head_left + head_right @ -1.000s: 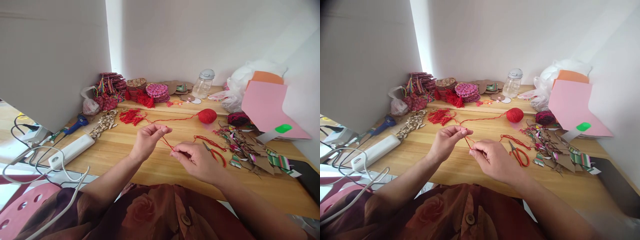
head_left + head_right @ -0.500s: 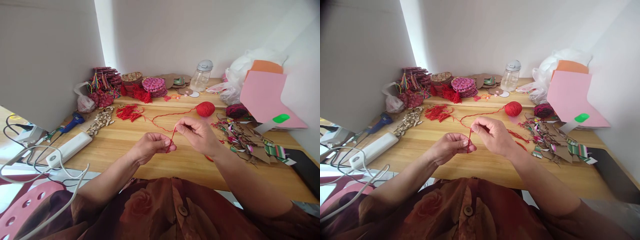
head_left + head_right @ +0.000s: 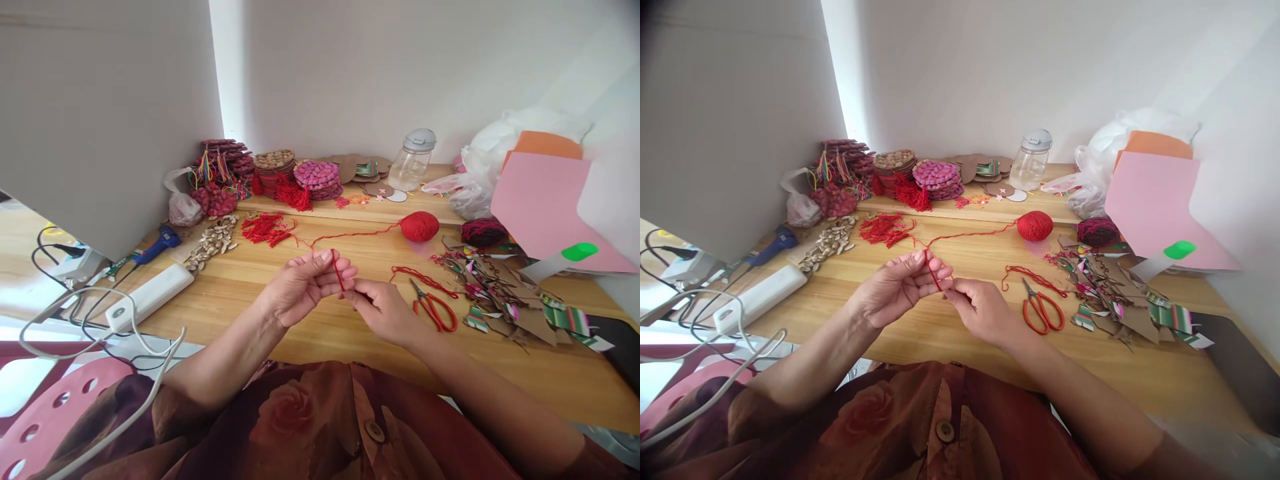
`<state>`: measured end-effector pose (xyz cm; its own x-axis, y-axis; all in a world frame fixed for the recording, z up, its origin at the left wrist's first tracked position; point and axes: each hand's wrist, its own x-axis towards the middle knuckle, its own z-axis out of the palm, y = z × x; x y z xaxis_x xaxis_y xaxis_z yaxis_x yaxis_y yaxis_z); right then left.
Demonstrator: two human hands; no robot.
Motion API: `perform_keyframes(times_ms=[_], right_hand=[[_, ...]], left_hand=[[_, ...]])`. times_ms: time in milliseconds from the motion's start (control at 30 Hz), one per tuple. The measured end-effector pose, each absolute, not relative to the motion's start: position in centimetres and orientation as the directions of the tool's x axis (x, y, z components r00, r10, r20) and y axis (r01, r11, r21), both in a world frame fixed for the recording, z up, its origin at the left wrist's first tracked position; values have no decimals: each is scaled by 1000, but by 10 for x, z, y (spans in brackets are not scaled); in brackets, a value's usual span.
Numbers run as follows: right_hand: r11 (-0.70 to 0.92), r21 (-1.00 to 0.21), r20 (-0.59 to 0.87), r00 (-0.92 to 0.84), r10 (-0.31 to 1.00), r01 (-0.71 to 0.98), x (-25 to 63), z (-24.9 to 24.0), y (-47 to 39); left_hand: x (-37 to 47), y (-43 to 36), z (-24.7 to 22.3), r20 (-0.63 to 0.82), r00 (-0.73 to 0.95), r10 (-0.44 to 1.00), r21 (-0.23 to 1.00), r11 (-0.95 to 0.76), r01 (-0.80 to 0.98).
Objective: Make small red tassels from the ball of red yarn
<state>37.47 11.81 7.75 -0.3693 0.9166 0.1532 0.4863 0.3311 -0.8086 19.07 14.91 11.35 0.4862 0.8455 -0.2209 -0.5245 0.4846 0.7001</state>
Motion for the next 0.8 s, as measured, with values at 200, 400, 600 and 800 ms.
perform_keyframes(times_ms=[200, 400, 600, 800], right_hand=[[455, -654, 194, -448, 873, 604, 371, 81, 108], [563, -530, 233, -529, 816, 634, 373, 108, 102], [616, -535, 363, -501, 786, 578, 384, 133, 118], [500, -683, 349, -365, 863, 533, 386, 114, 137]], left_hand=[[194, 152, 104, -174, 337, 925, 746, 347, -569], [196, 151, 89, -60, 234, 970, 888, 159, -431], [193, 144, 78, -119, 422, 899, 953, 223, -205], [190, 142, 82, -253, 516, 819, 873, 423, -243]])
